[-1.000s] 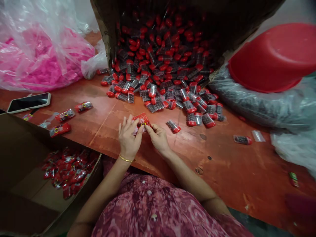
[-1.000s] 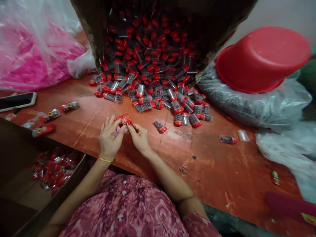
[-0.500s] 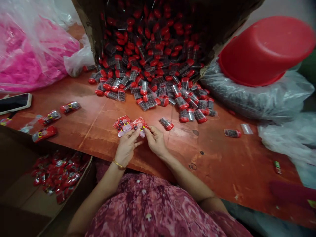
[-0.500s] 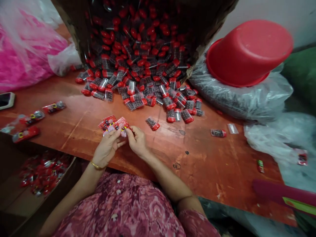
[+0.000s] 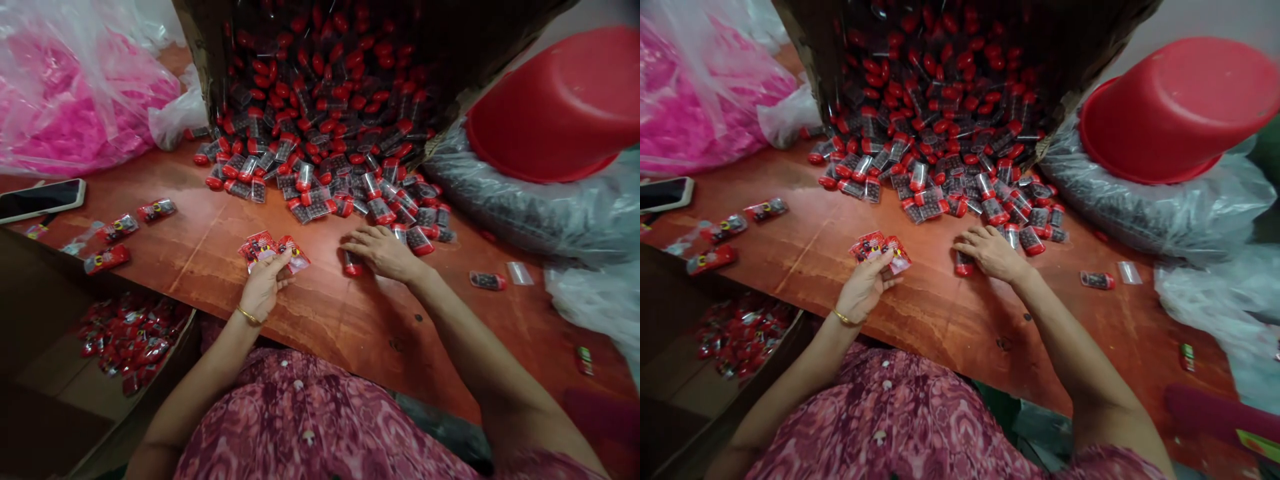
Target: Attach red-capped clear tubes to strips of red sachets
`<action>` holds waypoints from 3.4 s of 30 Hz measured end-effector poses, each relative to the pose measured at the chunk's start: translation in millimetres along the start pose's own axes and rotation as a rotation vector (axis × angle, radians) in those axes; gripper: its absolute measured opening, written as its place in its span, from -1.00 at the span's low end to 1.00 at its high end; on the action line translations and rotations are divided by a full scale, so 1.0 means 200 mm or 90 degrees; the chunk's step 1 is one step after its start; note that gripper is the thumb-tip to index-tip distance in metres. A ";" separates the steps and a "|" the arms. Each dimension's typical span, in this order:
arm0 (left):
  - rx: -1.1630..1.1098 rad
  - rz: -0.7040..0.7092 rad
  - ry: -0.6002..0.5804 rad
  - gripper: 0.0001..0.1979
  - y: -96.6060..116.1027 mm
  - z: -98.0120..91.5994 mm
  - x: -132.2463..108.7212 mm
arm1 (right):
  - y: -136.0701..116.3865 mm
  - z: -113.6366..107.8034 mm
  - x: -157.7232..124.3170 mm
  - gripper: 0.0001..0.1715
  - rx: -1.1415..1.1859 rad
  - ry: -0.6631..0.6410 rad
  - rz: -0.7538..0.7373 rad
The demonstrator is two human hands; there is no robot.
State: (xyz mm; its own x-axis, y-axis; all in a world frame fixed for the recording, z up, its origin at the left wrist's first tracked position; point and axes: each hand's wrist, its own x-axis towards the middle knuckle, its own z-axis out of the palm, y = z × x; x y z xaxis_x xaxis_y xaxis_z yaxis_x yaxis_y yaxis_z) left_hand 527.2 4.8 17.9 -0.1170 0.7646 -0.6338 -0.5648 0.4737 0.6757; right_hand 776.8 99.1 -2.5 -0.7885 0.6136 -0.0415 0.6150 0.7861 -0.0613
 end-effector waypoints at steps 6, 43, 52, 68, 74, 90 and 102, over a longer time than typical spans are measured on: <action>0.019 0.002 -0.004 -0.61 -0.04 0.00 0.00 | -0.14 0.04 -0.13 -0.55 0.035 0.038 0.038; 0.066 0.042 -0.030 -0.54 -0.07 0.05 -0.06 | -0.66 0.09 -0.13 -0.59 0.338 0.444 0.183; -0.059 0.127 -0.003 -0.53 -0.16 0.08 -0.05 | -0.68 0.10 -0.10 -0.45 0.320 0.472 0.110; -0.102 0.170 -0.032 -0.65 -0.20 0.09 -0.05 | -0.75 0.14 -0.06 -0.50 0.330 0.514 0.191; -0.137 0.141 -0.081 -0.66 -0.21 0.10 -0.05 | -0.79 0.11 0.01 -0.58 0.355 0.502 0.224; -0.102 0.119 -0.084 -0.66 -0.14 0.03 -0.03 | -0.78 0.12 0.15 -0.71 0.881 0.429 0.253; -0.025 0.169 -0.113 -0.64 -0.06 -0.04 -0.04 | -0.75 0.07 0.18 -0.57 0.745 0.359 0.177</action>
State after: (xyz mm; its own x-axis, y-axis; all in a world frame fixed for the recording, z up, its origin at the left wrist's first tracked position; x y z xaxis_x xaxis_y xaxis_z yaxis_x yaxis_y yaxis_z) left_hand 527.7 -10.1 11.8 -0.1220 0.9254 -0.3589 -0.5652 0.2324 0.7915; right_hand 656.6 2.0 -8.5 -0.3531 0.9125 0.2065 0.1632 0.2774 -0.9468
